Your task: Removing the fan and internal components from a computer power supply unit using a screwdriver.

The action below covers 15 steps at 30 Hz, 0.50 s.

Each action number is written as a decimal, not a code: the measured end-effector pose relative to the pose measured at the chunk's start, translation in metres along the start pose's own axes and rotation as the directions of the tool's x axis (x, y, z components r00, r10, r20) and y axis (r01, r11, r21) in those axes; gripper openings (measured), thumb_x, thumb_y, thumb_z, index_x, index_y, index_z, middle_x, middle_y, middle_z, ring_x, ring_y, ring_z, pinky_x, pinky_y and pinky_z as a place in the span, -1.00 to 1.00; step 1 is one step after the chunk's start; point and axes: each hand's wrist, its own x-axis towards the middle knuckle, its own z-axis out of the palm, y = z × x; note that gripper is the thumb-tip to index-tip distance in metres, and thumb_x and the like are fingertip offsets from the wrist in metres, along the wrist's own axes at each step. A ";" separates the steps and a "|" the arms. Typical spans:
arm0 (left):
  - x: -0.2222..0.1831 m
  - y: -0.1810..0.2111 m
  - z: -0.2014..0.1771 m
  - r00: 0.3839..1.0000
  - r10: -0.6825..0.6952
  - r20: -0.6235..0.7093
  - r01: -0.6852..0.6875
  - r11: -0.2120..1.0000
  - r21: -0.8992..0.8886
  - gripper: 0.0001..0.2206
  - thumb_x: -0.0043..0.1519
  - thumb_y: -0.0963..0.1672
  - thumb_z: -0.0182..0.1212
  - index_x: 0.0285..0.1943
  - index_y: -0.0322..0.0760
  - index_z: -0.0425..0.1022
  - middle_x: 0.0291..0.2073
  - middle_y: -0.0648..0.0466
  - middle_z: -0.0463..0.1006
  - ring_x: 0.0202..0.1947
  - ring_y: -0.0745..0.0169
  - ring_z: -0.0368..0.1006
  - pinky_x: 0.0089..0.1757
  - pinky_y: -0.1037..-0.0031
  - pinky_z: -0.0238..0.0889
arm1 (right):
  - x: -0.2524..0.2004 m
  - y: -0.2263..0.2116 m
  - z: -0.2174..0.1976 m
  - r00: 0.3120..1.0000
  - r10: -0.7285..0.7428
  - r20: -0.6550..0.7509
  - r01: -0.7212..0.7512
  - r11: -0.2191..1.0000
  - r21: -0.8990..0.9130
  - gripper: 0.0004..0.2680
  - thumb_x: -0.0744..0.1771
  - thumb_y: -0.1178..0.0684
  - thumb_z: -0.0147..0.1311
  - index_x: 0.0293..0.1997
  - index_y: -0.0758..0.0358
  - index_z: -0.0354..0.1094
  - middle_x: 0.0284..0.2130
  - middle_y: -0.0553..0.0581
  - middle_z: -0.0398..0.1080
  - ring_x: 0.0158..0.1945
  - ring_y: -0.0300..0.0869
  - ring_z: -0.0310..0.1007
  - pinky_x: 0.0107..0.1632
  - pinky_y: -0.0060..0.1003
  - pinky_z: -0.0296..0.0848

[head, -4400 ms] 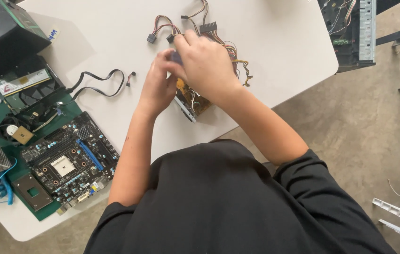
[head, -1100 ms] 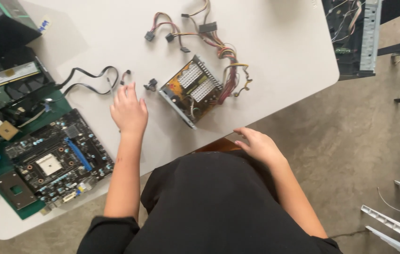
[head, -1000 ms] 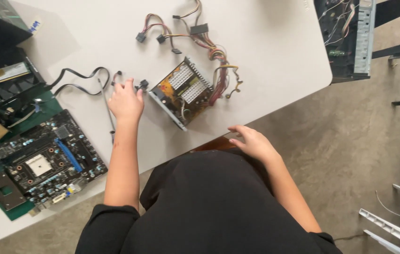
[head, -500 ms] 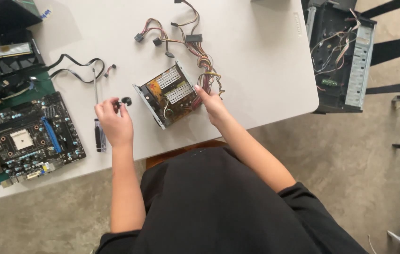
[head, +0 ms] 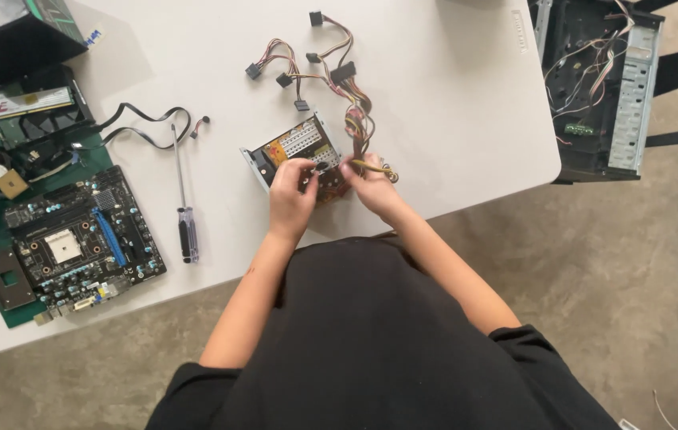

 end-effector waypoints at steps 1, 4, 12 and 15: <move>0.000 -0.004 0.007 1.000 -0.002 0.008 0.002 1.000 -0.003 -0.77 0.22 -0.30 0.38 -0.02 -0.18 0.56 -0.19 0.09 0.60 -0.20 0.11 0.60 -0.19 0.40 0.56 | -0.009 -0.007 -0.003 1.000 0.007 -0.004 -0.007 1.000 0.002 -0.64 0.39 -0.34 0.18 0.27 -0.15 0.30 0.18 0.14 0.47 0.39 0.01 0.35 0.43 0.04 0.28; -0.001 -0.014 0.021 0.998 -0.014 0.062 0.019 0.996 -0.092 -0.75 0.20 -0.27 0.42 0.01 -0.17 0.58 -0.21 0.03 0.64 -0.23 0.03 0.62 -0.20 0.33 0.56 | -0.034 -0.030 -0.005 0.984 -0.016 0.178 0.063 0.963 -0.263 -0.64 0.37 -0.13 0.23 0.28 0.08 0.32 0.16 0.33 0.50 0.34 0.22 0.41 0.37 0.18 0.36; -0.008 -0.005 0.009 0.991 0.067 0.115 -0.071 0.997 0.030 -0.72 0.19 -0.29 0.36 0.05 -0.18 0.55 -0.19 0.09 0.57 -0.22 0.07 0.58 -0.18 0.32 0.54 | -0.038 0.020 -0.001 0.953 -0.292 0.085 0.283 0.954 0.100 -0.69 0.33 0.22 0.30 0.21 0.16 0.41 -0.09 0.13 0.57 0.04 -0.05 0.63 0.20 -0.11 0.55; -0.018 -0.018 0.009 0.971 0.192 0.144 -0.218 0.957 0.190 -0.74 0.20 -0.28 0.37 0.03 -0.17 0.58 -0.17 0.13 0.51 -0.19 0.11 0.59 -0.17 0.37 0.56 | -0.044 0.016 0.008 0.908 -0.418 0.032 0.418 0.908 0.020 -0.74 0.34 0.19 0.30 0.14 0.09 0.47 -0.16 0.08 0.55 -0.02 -0.08 0.64 0.16 -0.09 0.55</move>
